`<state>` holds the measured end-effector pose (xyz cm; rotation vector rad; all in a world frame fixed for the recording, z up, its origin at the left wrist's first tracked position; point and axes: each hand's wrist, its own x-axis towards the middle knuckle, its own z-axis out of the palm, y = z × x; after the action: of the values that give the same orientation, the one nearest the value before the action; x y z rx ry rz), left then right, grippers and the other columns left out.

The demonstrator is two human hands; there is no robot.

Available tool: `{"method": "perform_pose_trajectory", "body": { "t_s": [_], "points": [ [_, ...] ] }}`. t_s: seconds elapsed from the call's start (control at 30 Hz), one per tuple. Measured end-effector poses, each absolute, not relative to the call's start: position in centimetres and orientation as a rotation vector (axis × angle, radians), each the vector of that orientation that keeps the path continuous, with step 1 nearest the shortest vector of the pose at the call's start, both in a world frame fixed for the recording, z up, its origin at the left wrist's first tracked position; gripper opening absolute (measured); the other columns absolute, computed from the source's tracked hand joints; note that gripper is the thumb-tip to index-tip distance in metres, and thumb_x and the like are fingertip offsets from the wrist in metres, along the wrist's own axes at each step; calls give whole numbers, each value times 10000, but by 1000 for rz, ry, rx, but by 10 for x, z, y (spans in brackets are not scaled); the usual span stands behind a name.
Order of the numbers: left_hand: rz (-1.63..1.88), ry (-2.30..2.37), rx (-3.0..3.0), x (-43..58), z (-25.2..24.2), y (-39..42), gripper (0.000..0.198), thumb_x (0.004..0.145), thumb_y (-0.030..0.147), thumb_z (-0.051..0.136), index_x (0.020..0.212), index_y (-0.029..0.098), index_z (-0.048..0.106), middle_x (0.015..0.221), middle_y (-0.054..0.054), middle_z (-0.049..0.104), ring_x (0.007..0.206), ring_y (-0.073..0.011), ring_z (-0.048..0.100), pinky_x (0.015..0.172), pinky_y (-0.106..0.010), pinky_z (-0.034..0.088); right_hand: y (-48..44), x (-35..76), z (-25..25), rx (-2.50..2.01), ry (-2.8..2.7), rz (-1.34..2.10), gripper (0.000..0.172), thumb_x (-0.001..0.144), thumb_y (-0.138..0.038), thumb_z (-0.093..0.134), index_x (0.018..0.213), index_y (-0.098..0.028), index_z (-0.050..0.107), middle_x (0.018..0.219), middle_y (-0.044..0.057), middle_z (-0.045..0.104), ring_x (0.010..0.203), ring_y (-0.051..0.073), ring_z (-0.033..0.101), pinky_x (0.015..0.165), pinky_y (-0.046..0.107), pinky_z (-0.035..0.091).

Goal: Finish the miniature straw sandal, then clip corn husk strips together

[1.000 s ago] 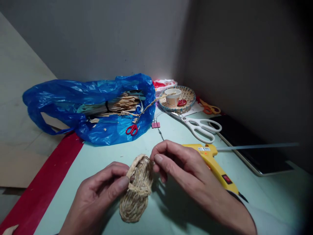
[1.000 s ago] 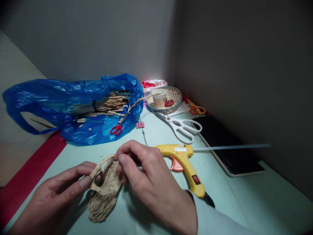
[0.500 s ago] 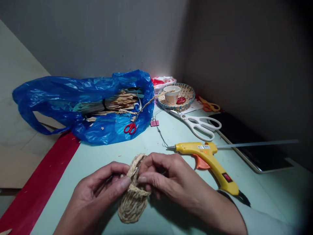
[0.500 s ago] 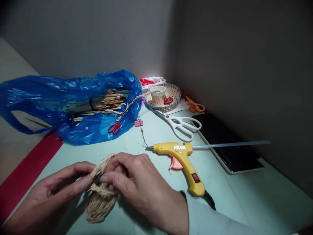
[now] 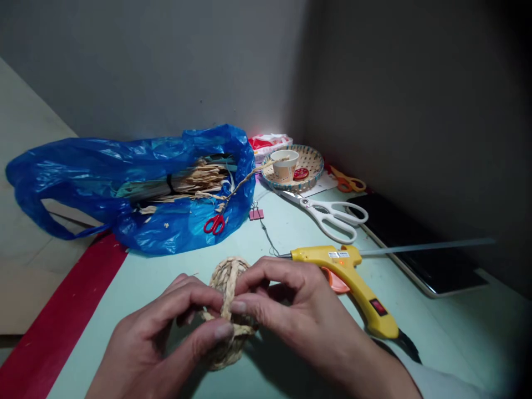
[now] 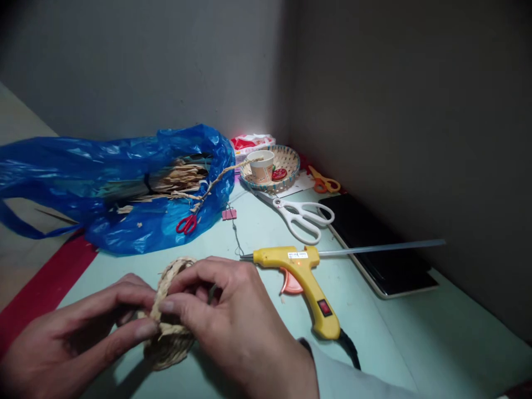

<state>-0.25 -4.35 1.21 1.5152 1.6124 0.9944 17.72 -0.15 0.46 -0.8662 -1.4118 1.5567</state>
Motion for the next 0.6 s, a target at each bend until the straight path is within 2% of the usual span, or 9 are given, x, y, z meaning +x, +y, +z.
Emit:
{"method": "perform_pose_trajectory", "body": {
  "t_s": [0.1, 0.2, 0.37, 0.5, 0.6],
  "points": [
    [986, 1599, 1430, -2, 14, -43, 133, 746, 412, 718, 668, 304, 714, 689, 46, 629, 684, -167, 587, 627, -211, 442, -2, 176, 6, -861, -1426, 1525, 104, 775, -65, 725, 721, -153, 737, 684, -32, 658, 627, 83, 551, 564, 148, 441],
    [962, 1623, 1392, 0, 16, -43, 179, 729, 463, 732, 652, 303, 706, 676, 34, 617, 693, -175, 590, 617, -206, 450, -1, 176, 6, -787, -1457, 1455, 153, 797, -25, 707, 732, -158, 745, 714, -36, 684, 659, 70, 593, 628, 128, 466],
    [936, 1735, 1356, 1, 19, -42, 198, 686, 503, 760, 663, 309, 732, 735, 21, 660, 790, -192, 618, 590, -170, 458, -3, 176, 2, -751, -1680, 1121, 138, 847, -14, 675, 798, -133, 724, 760, -18, 677, 717, 72, 615, 701, 138, 454],
    [1001, 1723, 1298, -2, 16, -44, 148, 646, 443, 824, 711, 320, 772, 743, 47, 717, 838, -172, 635, 732, -121, 485, -6, 178, -1, -668, -1960, 705, 140, 921, -68, 557, 861, -84, 683, 816, 52, 631, 762, 139, 573, 679, 240, 438],
    [1046, 1649, 1225, -2, 18, -45, 175, 637, 451, 846, 728, 320, 773, 719, 53, 720, 749, -159, 639, 639, -127, 503, -6, 181, 4, -699, -1957, 628, 139, 945, -89, 507, 884, -110, 630, 823, 36, 589, 737, 134, 534, 647, 255, 406]
  ]
}}
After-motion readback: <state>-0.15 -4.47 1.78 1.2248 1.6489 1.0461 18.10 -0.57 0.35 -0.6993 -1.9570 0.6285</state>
